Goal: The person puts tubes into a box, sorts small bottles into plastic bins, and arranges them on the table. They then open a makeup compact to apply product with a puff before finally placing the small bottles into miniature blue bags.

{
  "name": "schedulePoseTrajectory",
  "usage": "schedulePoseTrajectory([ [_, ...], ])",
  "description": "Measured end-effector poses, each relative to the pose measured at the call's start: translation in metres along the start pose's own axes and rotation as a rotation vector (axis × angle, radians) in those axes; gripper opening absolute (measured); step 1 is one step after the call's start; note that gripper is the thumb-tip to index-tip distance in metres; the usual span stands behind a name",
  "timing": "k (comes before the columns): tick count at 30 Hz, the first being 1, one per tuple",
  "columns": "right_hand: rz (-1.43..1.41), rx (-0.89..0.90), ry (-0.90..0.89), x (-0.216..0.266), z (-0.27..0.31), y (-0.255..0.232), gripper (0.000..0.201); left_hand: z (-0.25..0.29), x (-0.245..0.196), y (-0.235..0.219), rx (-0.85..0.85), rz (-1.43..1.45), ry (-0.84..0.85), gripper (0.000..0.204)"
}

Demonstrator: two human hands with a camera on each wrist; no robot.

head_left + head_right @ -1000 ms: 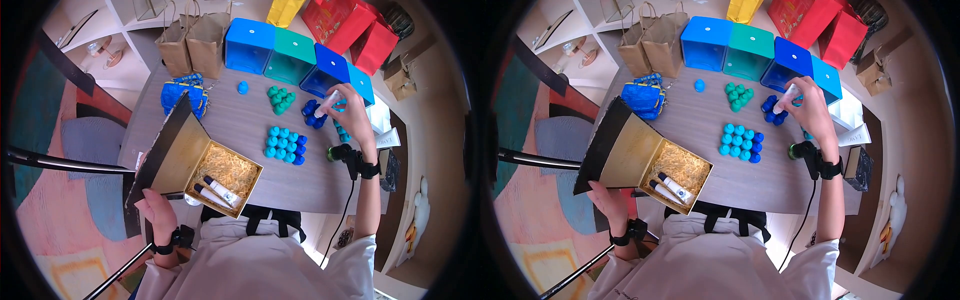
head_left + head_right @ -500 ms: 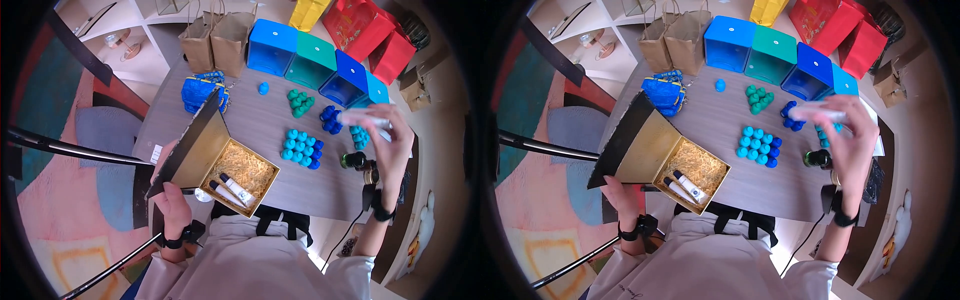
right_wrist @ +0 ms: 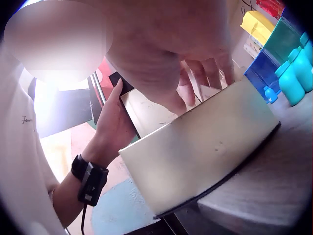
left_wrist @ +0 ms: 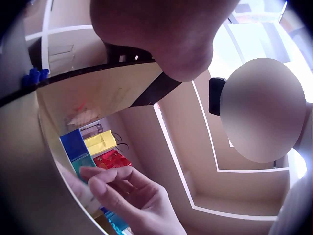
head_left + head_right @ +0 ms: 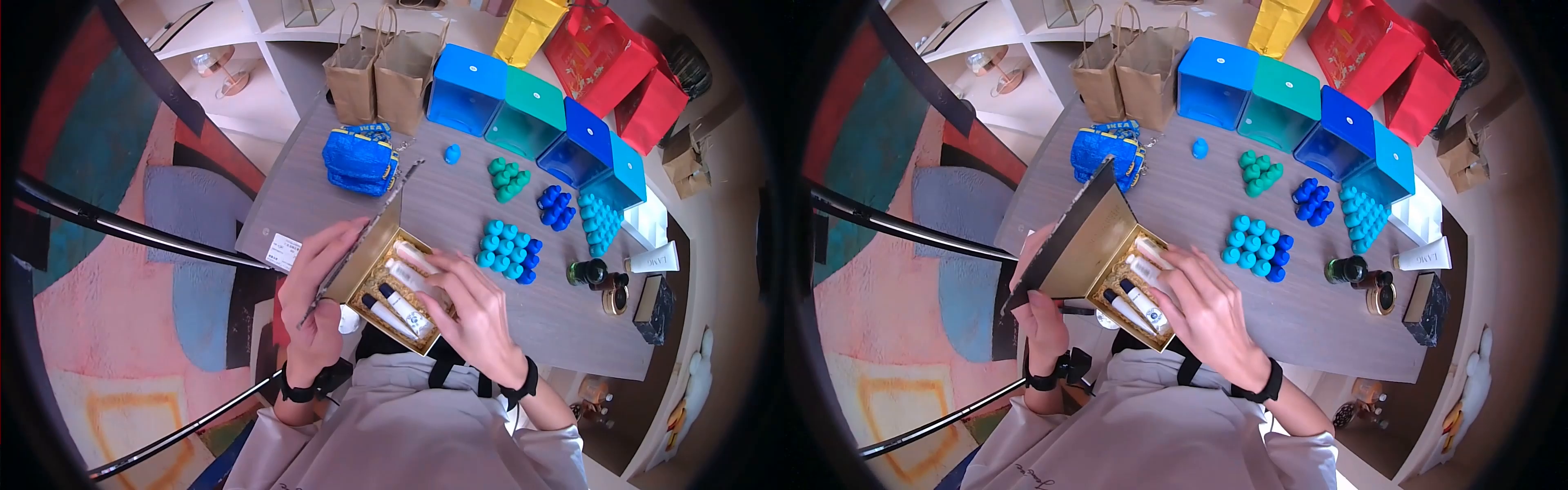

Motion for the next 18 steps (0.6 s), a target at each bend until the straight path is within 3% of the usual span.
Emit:
schedulePoseTrajectory([
  [7, 0.030, 0.183, 0.001, 0.004, 0.025, -0.003, 0.018, 0.004, 0.012, 0.009, 0.020, 0.049, -0.095, 0.080],
  [10, 0.027, 0.062, 0.009, 0.007, 0.031, -0.025, 0.020, 0.002, -0.012, 0.018, 0.114, -0.110, 0.059, 0.085],
  [11, 0.033, -0.054, 0.114, 0.002, 0.039, -0.044, 0.020, 0.003, -0.022, 0.024, 0.164, -0.141, 0.113, 0.090],
  [12, 0.039, -0.171, 0.220, -0.004, 0.051, -0.061, 0.020, 0.009, -0.032, 0.033, 0.261, -0.063, 0.203, 0.106],
  [13, 0.042, -0.172, 0.223, -0.004, 0.059, -0.065, 0.020, 0.015, -0.042, 0.040, 0.360, 0.018, 0.294, 0.123],
  [15, 0.018, -0.486, 0.348, -0.012, 0.094, -0.098, 0.024, 0.028, -0.060, 0.057, 0.591, 0.085, 0.395, 0.129],
  [16, 0.026, -0.493, 0.355, -0.013, 0.106, -0.101, 0.024, 0.025, -0.070, 0.059, 0.611, 0.106, 0.320, 0.104],
  [17, 0.026, -0.527, 0.363, -0.013, 0.115, -0.106, 0.028, 0.028, -0.069, 0.061, 0.624, 0.113, 0.323, 0.104],
  [18, 0.026, -0.563, 0.372, -0.012, 0.124, -0.111, 0.032, 0.026, -0.060, 0.060, 0.547, 0.001, 0.293, 0.085],
])
Point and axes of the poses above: each hand's wrist, its own z-axis away from the middle knuckle, its own y-axis out of the palm, x = y × z, the point moved 10 cm from there along -z, towards the middle knuckle, and after that the axes turned 14 degrees about -y, right-handed, at the moved point
